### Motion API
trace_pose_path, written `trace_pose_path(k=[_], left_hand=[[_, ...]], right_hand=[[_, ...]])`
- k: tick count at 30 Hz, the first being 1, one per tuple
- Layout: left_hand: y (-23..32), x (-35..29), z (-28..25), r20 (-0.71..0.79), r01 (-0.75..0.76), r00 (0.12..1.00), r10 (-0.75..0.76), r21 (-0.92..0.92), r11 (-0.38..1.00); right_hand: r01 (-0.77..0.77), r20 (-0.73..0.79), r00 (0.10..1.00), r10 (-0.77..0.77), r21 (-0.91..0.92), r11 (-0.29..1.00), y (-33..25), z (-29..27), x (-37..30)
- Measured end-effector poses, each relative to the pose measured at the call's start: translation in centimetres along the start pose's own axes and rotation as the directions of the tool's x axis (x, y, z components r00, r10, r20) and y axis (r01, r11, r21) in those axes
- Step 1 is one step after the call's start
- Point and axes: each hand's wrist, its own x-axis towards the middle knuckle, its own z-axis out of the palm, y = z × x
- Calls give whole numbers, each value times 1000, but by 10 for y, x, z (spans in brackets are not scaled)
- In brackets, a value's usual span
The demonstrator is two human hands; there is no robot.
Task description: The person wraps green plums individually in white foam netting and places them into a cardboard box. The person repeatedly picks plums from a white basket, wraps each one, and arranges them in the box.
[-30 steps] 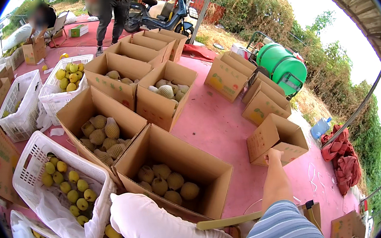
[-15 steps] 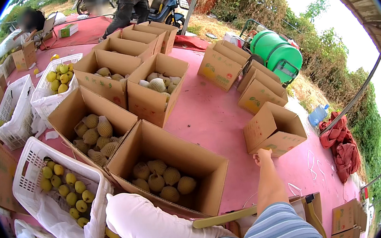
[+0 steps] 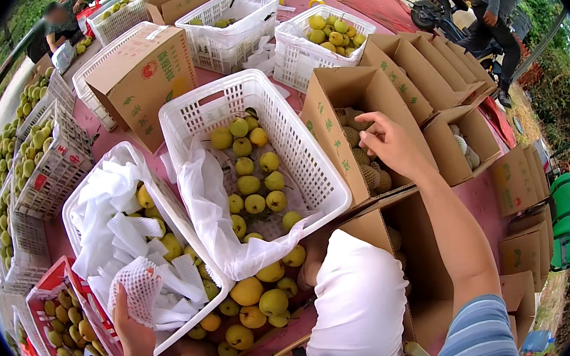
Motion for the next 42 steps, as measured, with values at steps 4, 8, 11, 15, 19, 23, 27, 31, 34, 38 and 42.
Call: trace_pose_path(k=[4,8,11,15,19,23,27,31,34,38,42], left_hand=[[-1,3,-7,-60,20,998,-25,-75,997],[4,5,-4,-28,14,999,-14,-23,1000],[17,-15,0,-139,38,989,-49,-84,996],[17,-24,-31,-85,117,988,-130,-143,983],[17,-34,-42,-281,167,936,-212,-177,970],[12,-46,-56,-451,256,837,-309,-177,950],[10,-31,-59,-439,315,824,-357,-169,934],[6,-22,-61,-439,346,815,-378,-155,925],[3,-21,-61,-433,363,811,-394,-154,919],[3,-22,-56,-412,373,821,-396,-138,917],[3,-32,-51,-396,367,833,-385,-125,922]], right_hand=[[260,329,939,-96,-500,826,-3,111,76],[339,481,873,81,-717,609,59,188,131],[275,496,807,320,-796,540,89,240,170],[42,342,859,382,-789,613,125,278,209],[14,109,992,60,-577,816,154,316,266],[176,132,984,-119,-623,763,131,363,317],[240,261,965,-37,-812,533,113,404,326],[185,253,962,100,-877,444,94,415,316],[208,308,907,288,-921,330,85,417,310],[248,336,938,89,-826,506,120,431,284],[192,322,946,39,-653,733,115,409,244]])
